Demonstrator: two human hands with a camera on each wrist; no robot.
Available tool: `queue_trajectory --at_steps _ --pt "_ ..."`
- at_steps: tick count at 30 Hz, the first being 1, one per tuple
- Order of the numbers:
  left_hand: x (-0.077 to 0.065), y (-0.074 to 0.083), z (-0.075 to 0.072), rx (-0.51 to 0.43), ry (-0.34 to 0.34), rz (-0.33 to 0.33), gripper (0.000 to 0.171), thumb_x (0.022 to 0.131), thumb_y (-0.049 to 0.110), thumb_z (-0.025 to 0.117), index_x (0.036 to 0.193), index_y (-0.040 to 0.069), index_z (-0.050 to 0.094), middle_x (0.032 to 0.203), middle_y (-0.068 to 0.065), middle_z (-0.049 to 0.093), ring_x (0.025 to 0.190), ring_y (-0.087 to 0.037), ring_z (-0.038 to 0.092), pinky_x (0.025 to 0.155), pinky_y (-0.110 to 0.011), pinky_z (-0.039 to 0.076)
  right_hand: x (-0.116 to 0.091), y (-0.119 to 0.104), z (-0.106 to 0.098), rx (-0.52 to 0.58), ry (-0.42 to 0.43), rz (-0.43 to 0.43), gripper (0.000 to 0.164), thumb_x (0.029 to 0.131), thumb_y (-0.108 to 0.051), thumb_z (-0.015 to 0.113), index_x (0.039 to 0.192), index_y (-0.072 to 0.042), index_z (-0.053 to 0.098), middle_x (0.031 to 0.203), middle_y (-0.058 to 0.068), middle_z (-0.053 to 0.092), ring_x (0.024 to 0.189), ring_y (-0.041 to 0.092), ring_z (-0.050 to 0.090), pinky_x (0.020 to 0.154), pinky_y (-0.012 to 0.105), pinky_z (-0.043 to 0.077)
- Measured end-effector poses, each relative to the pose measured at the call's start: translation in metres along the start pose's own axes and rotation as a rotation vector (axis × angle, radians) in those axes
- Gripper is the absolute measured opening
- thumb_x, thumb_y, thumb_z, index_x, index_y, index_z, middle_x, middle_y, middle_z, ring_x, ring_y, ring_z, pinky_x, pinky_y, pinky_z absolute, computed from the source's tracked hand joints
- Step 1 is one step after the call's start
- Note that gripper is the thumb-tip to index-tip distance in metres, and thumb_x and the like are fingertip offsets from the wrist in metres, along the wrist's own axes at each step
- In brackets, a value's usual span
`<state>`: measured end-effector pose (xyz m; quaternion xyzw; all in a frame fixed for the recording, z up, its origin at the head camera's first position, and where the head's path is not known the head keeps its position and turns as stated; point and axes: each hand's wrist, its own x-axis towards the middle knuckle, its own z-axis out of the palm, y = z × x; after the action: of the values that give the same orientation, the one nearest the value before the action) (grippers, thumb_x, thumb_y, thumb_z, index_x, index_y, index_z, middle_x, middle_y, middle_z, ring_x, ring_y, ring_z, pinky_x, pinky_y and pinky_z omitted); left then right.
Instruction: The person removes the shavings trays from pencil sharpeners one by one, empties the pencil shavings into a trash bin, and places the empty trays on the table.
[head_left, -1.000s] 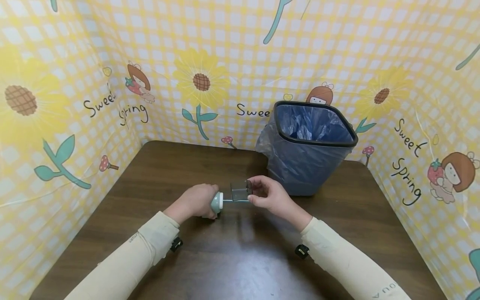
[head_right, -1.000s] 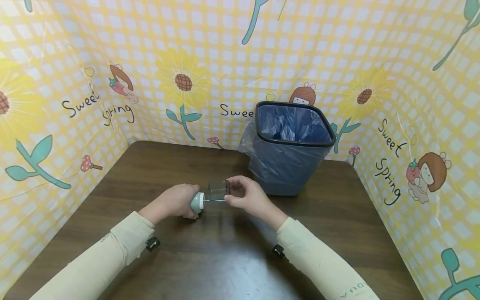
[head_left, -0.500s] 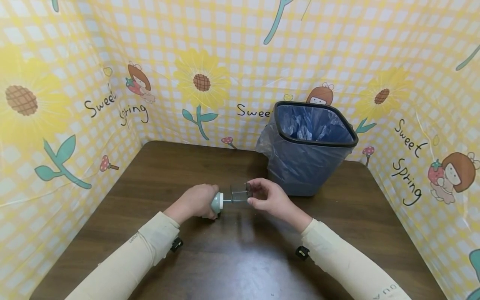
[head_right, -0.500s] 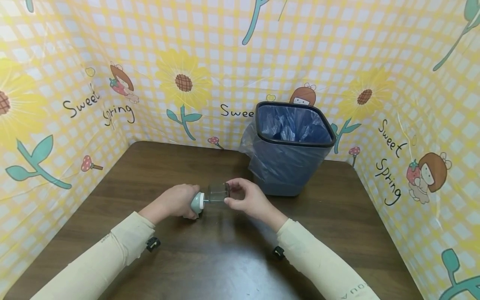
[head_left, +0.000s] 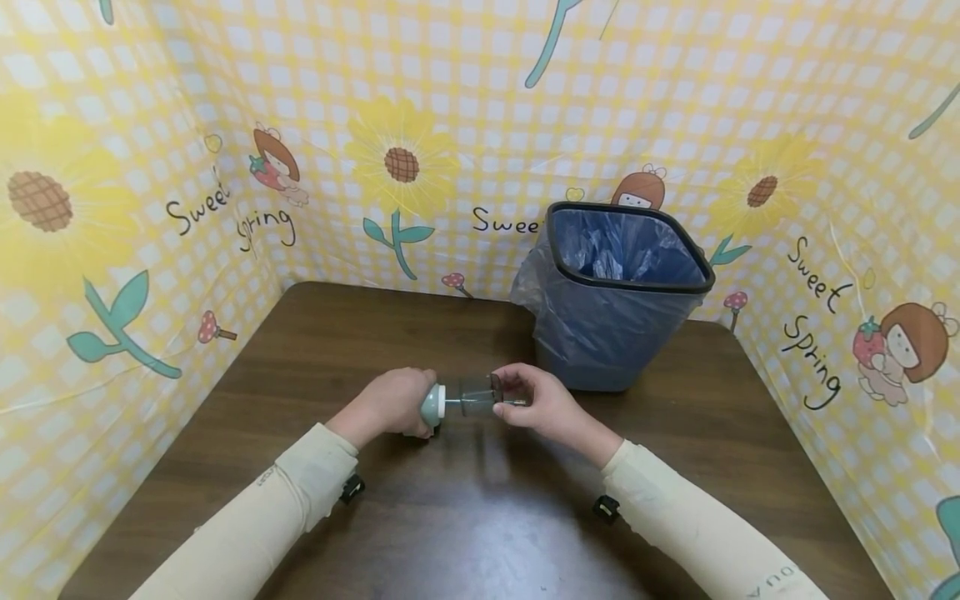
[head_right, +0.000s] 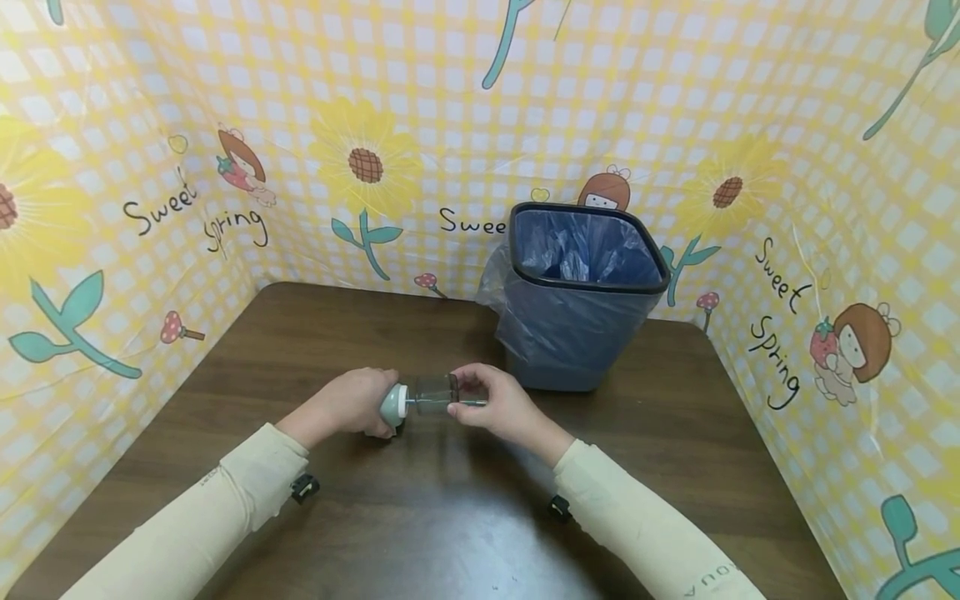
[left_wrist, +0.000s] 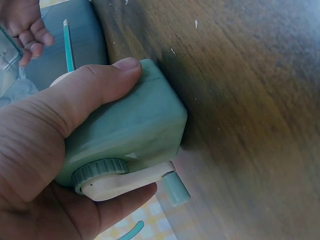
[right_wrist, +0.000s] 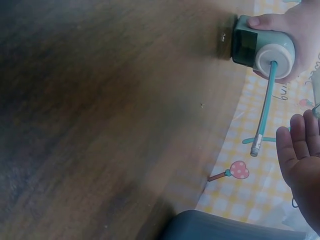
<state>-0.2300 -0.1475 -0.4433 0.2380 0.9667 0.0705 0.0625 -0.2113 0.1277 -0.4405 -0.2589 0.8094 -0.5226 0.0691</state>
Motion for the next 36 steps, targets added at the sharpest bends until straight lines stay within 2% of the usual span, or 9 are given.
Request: queue_trajectory --at_steps 6,16,24,36 --pt "0.000 0.000 -0.001 -0.002 -0.002 -0.003 0.061 0.063 0.034 0.097 0.106 0.009 0.061 0.088 -0.002 0.064 0.078 -0.019 0.060 0.072 -0.041 0.055 -0.004 -0.009 0.001 -0.006 -0.015 -0.007 0.043 0.086 0.001 0.075 0.126 0.007 0.061 0.120 0.024 0.066 0.111 0.041 0.062 0.100 0.062 0.048" --pt "0.000 0.000 0.000 0.002 -0.004 -0.010 0.061 0.064 0.034 0.097 0.107 0.009 0.061 0.090 -0.002 0.065 0.079 -0.019 0.061 0.072 -0.040 0.056 -0.002 0.013 0.001 -0.023 -0.017 -0.020 0.044 0.087 -0.009 0.079 0.128 -0.004 0.064 0.122 0.013 0.068 0.112 0.031 0.064 0.103 0.053 0.049" --pt "0.000 0.001 0.001 -0.002 -0.009 -0.014 0.061 0.064 0.034 0.097 0.107 0.009 0.061 0.090 -0.002 0.065 0.078 -0.019 0.061 0.071 -0.040 0.056 -0.003 0.013 0.001 -0.035 -0.033 -0.011 0.042 0.088 -0.016 0.080 0.126 -0.009 0.065 0.119 0.006 0.069 0.111 0.027 0.064 0.099 0.056 0.051" --pt "-0.001 0.003 -0.003 -0.002 -0.019 -0.013 0.060 0.064 0.033 0.097 0.107 0.009 0.061 0.090 -0.002 0.065 0.079 -0.019 0.061 0.072 -0.040 0.056 -0.005 0.015 0.004 -0.074 -0.034 -0.006 0.040 0.088 -0.018 0.079 0.125 -0.012 0.066 0.118 0.000 0.069 0.109 0.018 0.064 0.101 0.048 0.051"
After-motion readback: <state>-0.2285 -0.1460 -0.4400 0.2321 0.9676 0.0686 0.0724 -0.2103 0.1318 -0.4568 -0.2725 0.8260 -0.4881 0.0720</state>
